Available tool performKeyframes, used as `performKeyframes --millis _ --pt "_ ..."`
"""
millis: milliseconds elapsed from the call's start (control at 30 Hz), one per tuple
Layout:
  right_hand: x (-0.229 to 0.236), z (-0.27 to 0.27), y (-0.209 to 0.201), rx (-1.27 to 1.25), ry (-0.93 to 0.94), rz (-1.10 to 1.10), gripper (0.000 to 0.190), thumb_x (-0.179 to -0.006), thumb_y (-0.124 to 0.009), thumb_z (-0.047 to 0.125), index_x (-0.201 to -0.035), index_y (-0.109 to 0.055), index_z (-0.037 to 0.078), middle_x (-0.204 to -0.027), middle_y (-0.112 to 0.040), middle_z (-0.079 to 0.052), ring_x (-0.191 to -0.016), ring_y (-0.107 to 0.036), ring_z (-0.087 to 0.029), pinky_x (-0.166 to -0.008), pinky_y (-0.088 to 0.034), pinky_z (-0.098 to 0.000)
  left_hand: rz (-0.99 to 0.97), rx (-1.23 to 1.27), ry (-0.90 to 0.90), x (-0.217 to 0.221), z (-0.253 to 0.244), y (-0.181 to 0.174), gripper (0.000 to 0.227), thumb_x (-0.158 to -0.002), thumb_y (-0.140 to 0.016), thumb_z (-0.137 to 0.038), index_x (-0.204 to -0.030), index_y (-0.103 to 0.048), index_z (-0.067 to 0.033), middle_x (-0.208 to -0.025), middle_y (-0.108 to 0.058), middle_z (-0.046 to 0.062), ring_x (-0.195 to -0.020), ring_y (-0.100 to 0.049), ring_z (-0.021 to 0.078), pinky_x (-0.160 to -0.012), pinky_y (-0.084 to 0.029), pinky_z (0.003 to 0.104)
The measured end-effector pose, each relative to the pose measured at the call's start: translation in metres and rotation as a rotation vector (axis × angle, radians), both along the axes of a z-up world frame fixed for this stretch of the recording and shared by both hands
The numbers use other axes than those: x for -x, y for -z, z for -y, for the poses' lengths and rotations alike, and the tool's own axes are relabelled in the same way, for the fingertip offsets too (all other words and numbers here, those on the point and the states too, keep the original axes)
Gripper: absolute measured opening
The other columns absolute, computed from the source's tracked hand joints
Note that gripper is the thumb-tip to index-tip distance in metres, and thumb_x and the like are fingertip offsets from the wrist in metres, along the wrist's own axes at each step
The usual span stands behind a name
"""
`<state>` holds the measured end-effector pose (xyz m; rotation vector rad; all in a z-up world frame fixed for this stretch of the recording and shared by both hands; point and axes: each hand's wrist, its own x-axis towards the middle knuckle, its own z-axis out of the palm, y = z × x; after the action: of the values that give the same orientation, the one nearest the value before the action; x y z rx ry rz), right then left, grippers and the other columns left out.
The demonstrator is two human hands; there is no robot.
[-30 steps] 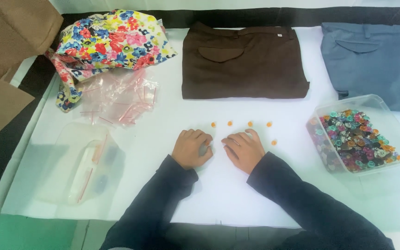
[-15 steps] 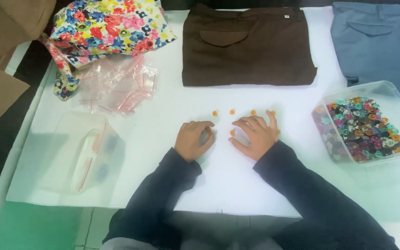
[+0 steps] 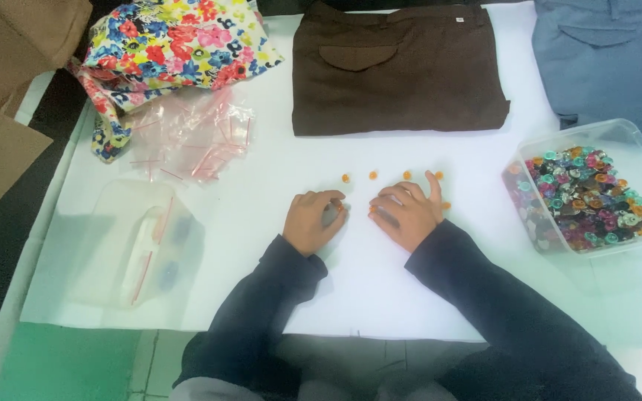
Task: Sorting and counting small colored buttons from a plastic container and placing them into small resealable plastic bags.
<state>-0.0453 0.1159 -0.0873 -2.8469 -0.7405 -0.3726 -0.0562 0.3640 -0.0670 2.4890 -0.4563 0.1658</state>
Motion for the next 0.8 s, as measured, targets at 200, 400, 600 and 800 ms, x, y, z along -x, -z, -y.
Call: performKeyframes --millis 200,400,600,800 --pt "0.000 0.001 -0.001 -0.020 0.006 0.019 0.028 -0.100 -0.057 0.053 -0.112 -0.071 0.031 -0.114 -0.065 0.010 -0.126 -0.052 -0.014 -0.121 -0.009 -0.0611 0.015 -0.058 0.006 0.001 0.000 -0.002 0.031 -0.092 -0.072 -0.036 -0.118 -0.067 -0.0202 -0.100 -0.074 0.000 -0.099 -0.068 0.0177 -0.097 -0.045 0.033" --pt "0.002 0.001 -0.001 -0.019 0.010 0.025 0.032 -0.101 -0.056 0.053 -0.116 -0.070 0.029 -0.115 -0.067 0.008 -0.126 -0.053 -0.015 -0.121 -0.010 -0.0618 0.028 -0.060 0.016 -0.002 -0.001 0.008 0.022 -0.097 -0.065 -0.029 -0.117 -0.069 -0.0206 -0.099 -0.073 -0.002 -0.100 -0.067 0.0176 -0.097 -0.045 0.033" --pt "0.006 0.000 -0.001 -0.058 0.031 -0.021 0.044 -0.100 -0.056 0.055 -0.133 -0.062 0.027 -0.120 -0.066 0.004 -0.128 -0.051 -0.017 -0.121 -0.006 -0.0607 0.015 -0.066 0.043 -0.002 -0.003 0.010 0.027 -0.096 -0.066 -0.032 -0.120 -0.068 -0.0188 -0.102 -0.071 0.001 -0.102 -0.066 0.0200 -0.097 -0.045 0.035" --pt "0.010 0.027 -0.007 -0.159 0.092 0.071 0.057 -0.092 -0.067 0.057 -0.137 -0.058 0.024 -0.128 -0.059 0.001 -0.133 -0.046 -0.021 -0.121 -0.007 -0.0611 0.042 -0.080 -0.004 0.004 0.001 0.003 0.040 -0.093 -0.067 -0.042 -0.124 -0.064 -0.0159 -0.109 -0.069 0.005 -0.105 -0.065 0.0220 -0.096 -0.044 0.036"
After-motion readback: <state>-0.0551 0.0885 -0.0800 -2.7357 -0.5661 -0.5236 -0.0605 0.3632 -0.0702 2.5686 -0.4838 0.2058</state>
